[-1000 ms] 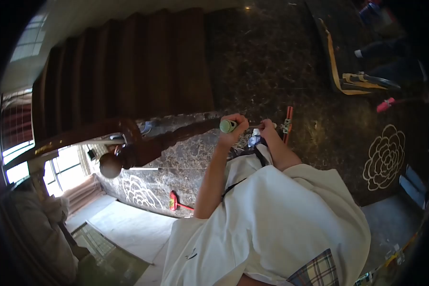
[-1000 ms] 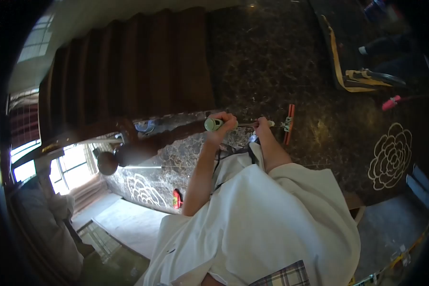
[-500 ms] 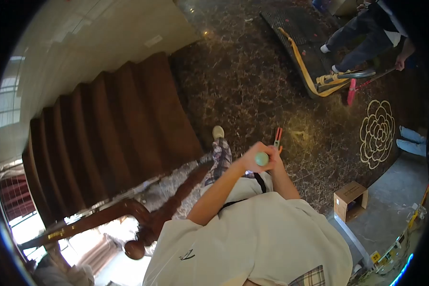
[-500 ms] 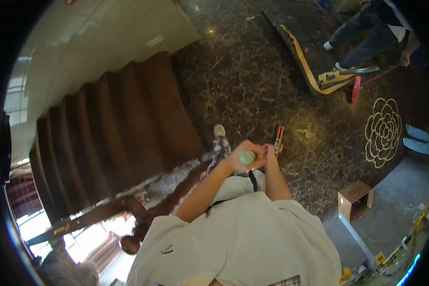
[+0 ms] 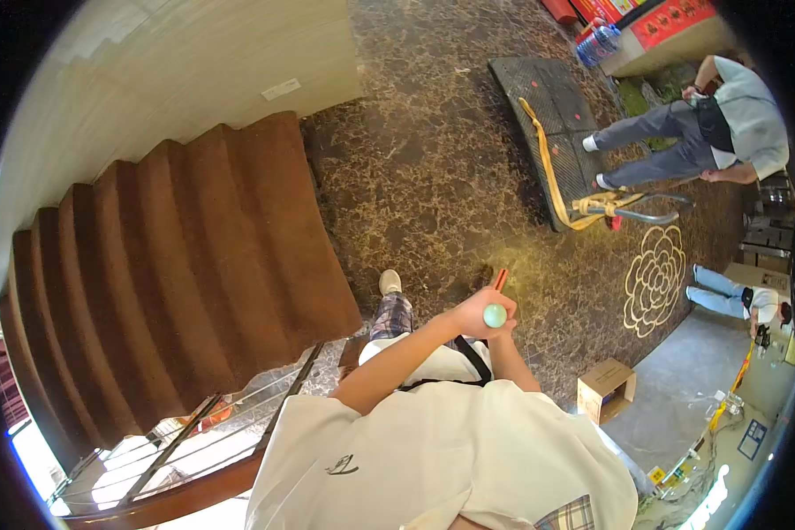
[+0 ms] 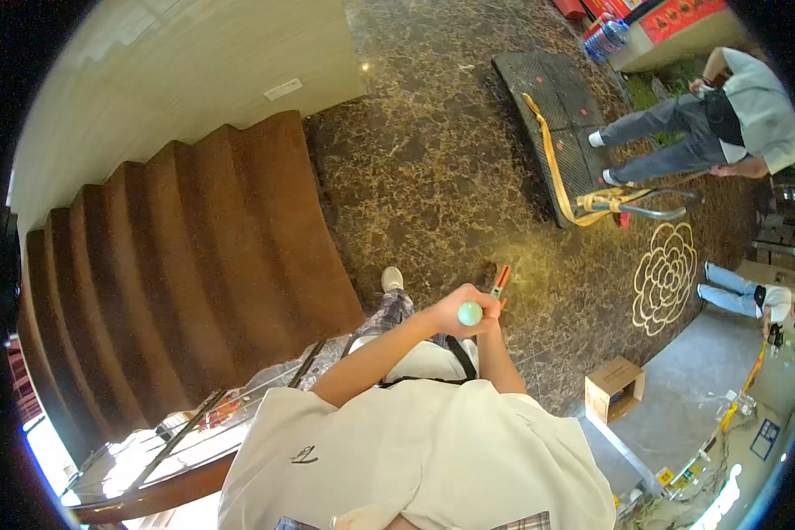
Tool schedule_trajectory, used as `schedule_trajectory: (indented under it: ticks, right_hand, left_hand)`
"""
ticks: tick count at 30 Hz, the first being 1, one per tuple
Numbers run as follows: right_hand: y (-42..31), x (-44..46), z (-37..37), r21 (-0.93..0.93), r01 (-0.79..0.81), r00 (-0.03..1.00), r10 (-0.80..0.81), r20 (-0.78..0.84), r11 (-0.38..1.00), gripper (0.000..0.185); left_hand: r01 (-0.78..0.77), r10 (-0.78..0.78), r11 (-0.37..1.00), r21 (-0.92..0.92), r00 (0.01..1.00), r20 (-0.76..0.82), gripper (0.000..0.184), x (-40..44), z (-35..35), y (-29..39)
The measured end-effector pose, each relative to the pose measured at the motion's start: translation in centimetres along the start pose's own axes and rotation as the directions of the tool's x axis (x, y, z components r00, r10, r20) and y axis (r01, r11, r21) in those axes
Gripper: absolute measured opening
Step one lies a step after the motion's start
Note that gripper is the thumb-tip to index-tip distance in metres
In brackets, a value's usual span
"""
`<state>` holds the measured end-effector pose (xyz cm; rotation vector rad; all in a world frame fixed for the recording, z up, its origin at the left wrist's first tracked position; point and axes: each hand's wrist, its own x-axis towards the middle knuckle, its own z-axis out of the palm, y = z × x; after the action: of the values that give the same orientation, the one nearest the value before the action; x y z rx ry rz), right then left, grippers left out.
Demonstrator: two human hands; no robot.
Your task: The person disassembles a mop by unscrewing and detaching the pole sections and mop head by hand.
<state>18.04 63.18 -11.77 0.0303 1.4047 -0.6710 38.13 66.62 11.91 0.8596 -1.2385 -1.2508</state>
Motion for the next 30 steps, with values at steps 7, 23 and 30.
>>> schedule_trajectory:
  ticks: [7,23,30]
  right_hand:
    - [0.4,2.8,8.0,-0.114,0.066,0.983,-0.045,0.179,0.991,0.016]
    - [-1.3,0.8,44.0,0.27,-0.537,0.793,0.368,0.485,0.799,0.019]
    - [-0.9,2.0,46.6,-0.494,0.27,0.788,0.105,0.607,0.827,0.03]
  left_hand:
    - [0.079,-0.075,0.996,0.033,0.991,-0.112,0.026,-1.9,-7.0,4.0]
    - [-0.162,0.25,0.87,0.466,0.959,-0.134,0.026,12.1,-20.3,13.6]
    - [-0.129,0.107,0.815,0.565,0.992,0.073,0.022,18.2,-24.7,13.8]
